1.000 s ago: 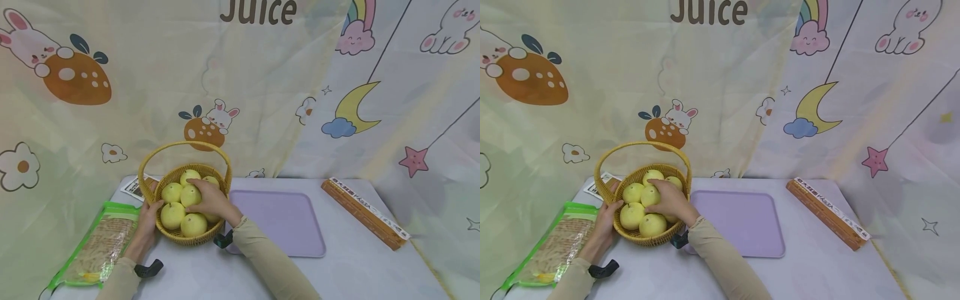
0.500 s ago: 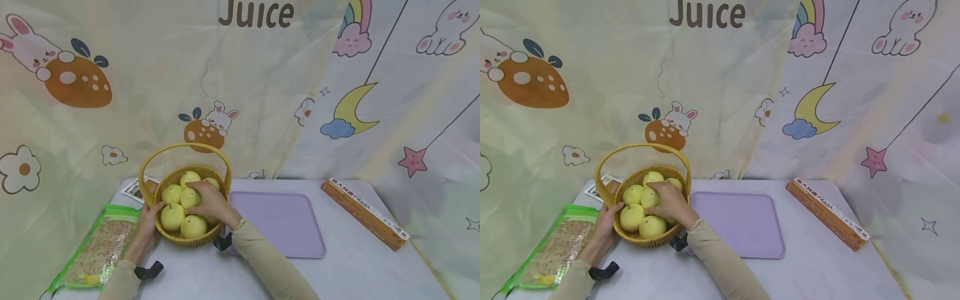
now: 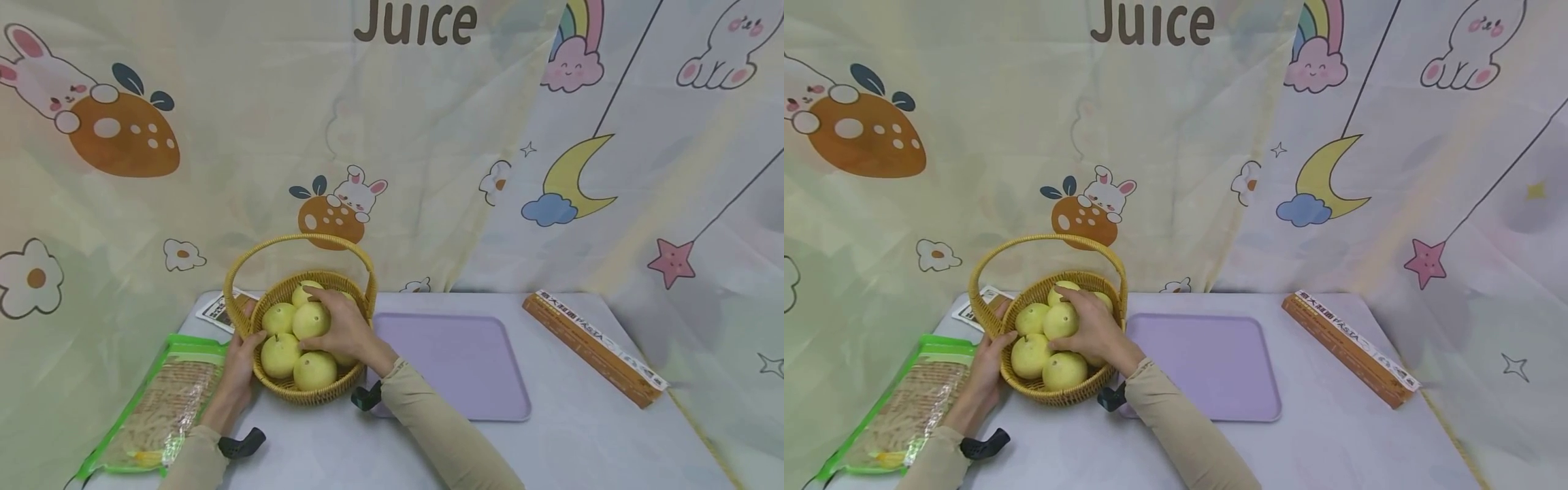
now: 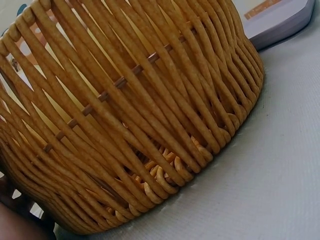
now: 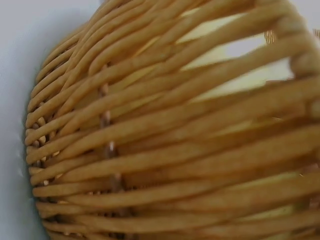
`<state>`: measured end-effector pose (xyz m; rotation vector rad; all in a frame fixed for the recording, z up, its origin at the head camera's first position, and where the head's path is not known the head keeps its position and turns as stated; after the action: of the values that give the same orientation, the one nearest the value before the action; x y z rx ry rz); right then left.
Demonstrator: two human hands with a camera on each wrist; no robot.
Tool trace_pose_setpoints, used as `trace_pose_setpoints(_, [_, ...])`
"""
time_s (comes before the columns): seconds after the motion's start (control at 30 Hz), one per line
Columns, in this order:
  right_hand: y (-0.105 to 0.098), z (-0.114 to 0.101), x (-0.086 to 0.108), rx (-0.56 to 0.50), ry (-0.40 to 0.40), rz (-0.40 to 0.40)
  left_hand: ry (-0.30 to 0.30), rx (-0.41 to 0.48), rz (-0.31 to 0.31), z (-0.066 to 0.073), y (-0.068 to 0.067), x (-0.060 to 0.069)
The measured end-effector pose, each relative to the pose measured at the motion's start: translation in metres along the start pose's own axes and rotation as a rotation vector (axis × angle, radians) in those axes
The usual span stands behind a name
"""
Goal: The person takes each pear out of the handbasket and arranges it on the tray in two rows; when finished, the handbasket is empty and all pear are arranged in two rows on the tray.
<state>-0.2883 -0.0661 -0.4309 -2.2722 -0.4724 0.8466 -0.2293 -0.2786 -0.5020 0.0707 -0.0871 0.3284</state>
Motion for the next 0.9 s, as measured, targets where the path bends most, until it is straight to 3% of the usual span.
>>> trace_pose_setpoints(0.2, [-0.004,-0.005,0.001,-0.085,-0.043,0.093,0.0,0.004,0.001,-0.001,0.0,0.0])
trace_pose_setpoints(0.37, [-0.01,-0.009,0.001,-0.247,-0.086,0.14,-0.003,0.019,0.001,-0.001,0.0,-0.001])
trace_pose_setpoints(0.6, [-0.022,-0.014,0.007,-0.405,-0.055,0.096,-0.004,0.02,0.001,0.0,0.001,-0.001])
trace_pose_setpoints(0.9, [-0.037,-0.011,0.021,-0.491,-0.025,0.031,-0.021,0.021,0.002,-0.003,0.0,-0.001])
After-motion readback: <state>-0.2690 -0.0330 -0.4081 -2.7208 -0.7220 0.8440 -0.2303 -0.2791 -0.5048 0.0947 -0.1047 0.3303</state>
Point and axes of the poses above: each hand's wrist, its own x-axis away from the middle knuckle, its own y-axis out of the palm, z = x × y, the point moved 3 cm from there along -x, towards the middle knuckle, and after that the axes turned 6 degrees about z, right-handed, at the moved point
